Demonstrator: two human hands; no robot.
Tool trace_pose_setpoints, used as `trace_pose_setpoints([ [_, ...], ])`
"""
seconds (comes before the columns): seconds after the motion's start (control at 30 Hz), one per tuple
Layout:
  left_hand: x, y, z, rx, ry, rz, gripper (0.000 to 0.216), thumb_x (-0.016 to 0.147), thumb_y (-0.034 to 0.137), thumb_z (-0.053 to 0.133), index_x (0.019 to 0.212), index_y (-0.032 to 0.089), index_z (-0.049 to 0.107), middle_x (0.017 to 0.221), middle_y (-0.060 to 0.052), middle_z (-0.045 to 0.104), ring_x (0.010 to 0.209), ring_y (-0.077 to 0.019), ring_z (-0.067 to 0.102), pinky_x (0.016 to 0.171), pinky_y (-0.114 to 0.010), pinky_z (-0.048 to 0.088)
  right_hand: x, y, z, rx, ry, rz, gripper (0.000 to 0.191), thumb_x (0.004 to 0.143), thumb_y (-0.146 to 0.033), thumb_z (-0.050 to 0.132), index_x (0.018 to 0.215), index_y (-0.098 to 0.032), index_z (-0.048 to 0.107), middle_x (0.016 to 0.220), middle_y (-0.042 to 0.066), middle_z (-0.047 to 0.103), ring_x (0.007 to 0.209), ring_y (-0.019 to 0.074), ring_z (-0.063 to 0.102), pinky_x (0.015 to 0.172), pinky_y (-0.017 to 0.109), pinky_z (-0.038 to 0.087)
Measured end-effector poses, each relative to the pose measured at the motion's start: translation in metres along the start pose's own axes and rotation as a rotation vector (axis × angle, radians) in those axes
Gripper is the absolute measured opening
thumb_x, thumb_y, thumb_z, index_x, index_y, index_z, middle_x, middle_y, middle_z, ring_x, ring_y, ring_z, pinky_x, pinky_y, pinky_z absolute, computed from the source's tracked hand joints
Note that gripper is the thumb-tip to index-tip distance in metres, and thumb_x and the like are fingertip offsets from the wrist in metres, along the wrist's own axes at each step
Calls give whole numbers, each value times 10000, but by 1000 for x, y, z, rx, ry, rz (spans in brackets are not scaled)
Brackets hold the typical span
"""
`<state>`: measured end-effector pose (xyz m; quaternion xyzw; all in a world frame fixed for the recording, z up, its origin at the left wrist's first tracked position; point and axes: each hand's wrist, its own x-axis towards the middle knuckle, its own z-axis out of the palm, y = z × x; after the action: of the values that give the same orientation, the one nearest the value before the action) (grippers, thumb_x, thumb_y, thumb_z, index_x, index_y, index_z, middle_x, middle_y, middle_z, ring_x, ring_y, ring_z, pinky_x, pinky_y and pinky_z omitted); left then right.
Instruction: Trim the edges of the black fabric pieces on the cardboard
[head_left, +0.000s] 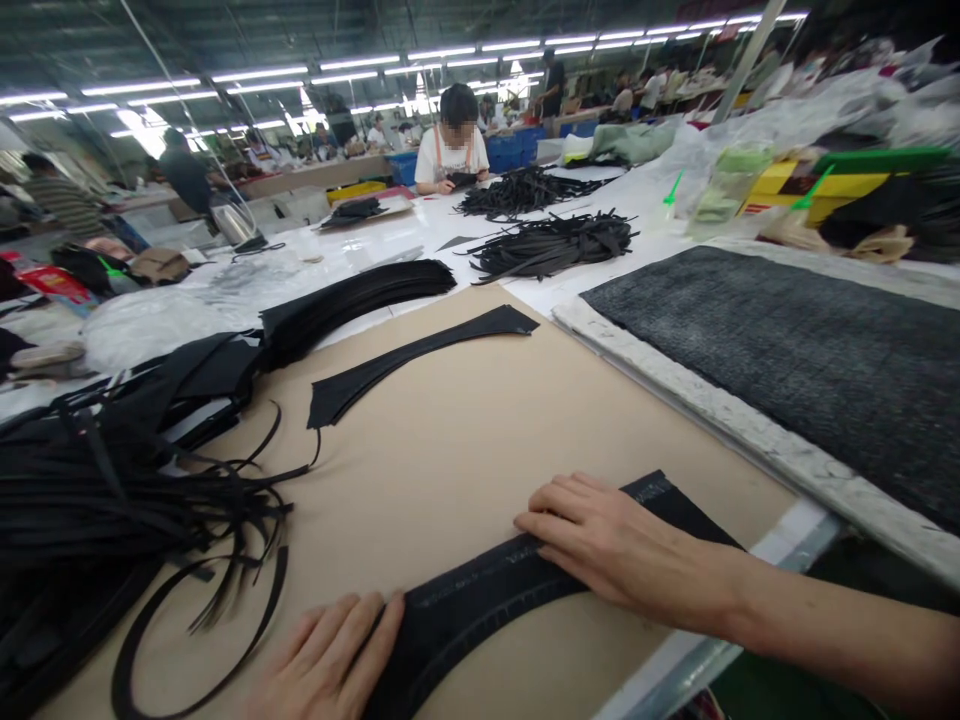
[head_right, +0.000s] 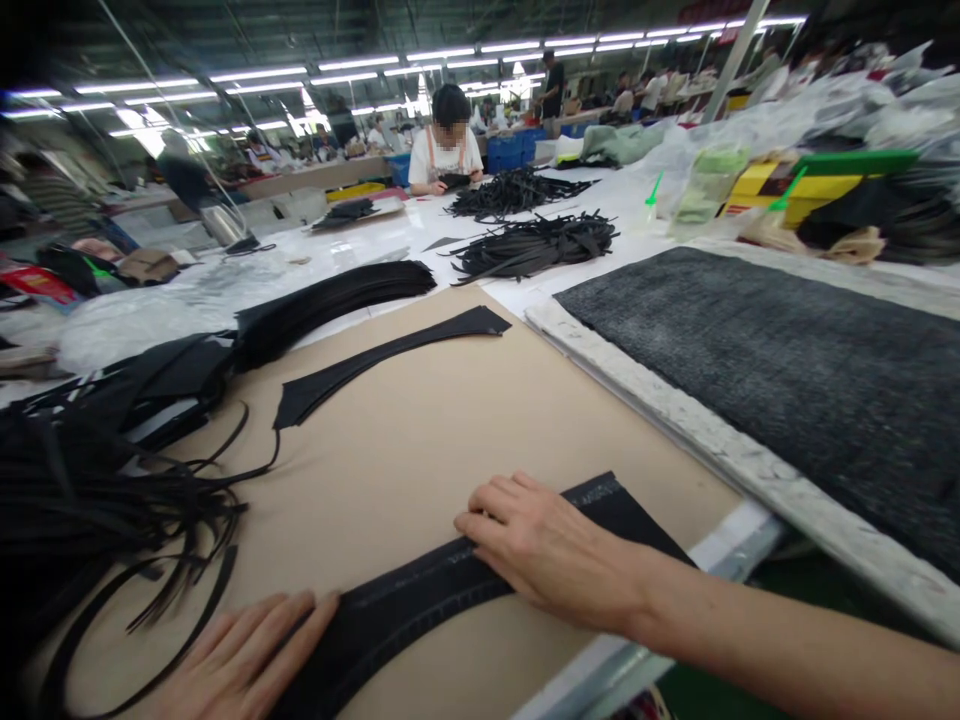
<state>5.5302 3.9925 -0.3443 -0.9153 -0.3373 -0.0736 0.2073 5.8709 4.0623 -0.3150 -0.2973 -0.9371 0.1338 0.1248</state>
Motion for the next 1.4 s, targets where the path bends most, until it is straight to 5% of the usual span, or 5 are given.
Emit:
trace_pose_setpoints([
  [0.13,31,25,1,-90,33,-101,493,836,60,368,1265,216,554,1101,-28,658,1004,-165,546,890,-270,397,16,1,9,-26,-96,63,165,901,-139,655,1044,-168,580,1000,49,544,925,206,515,852,339,400],
  [0.4,50,61,29,-138,111,-181,444,957,182,220,1234,221,565,1044,-67,607,954,-207,531,854,-328,376,31,-5,8,-202,-180,-23,77,922,-188,616,890,-170,548,909,40,544,862,225,494,758,366,368],
  [0.87,63,53,18,-54,129,-45,440,975,193,242,1103,221,662,1157,23,679,1041,-133,527,895,-277,364,28,-1,16,-210,-143,-51,79,932,-117,552,880,-172,529,887,33,531,830,216,462,750,357,322],
  [1.03,64,55,19,-55,181,-71,432,968,164,247,1093,201,658,1141,17,695,1045,-131,567,914,-260,390,24,4,19,-117,-89,-168,74,980,-113,536,942,-171,561,933,27,539,834,195,458,803,356,318],
  [1.4,53,64,6,-189,153,-197,389,910,171,356,1200,73,596,1191,-91,671,1102,-200,614,957,-264,499,9,11,45,36,84,-262,391,902,-27,325,1142,-151,608,987,93,587,847,212,526,793,356,368],
])
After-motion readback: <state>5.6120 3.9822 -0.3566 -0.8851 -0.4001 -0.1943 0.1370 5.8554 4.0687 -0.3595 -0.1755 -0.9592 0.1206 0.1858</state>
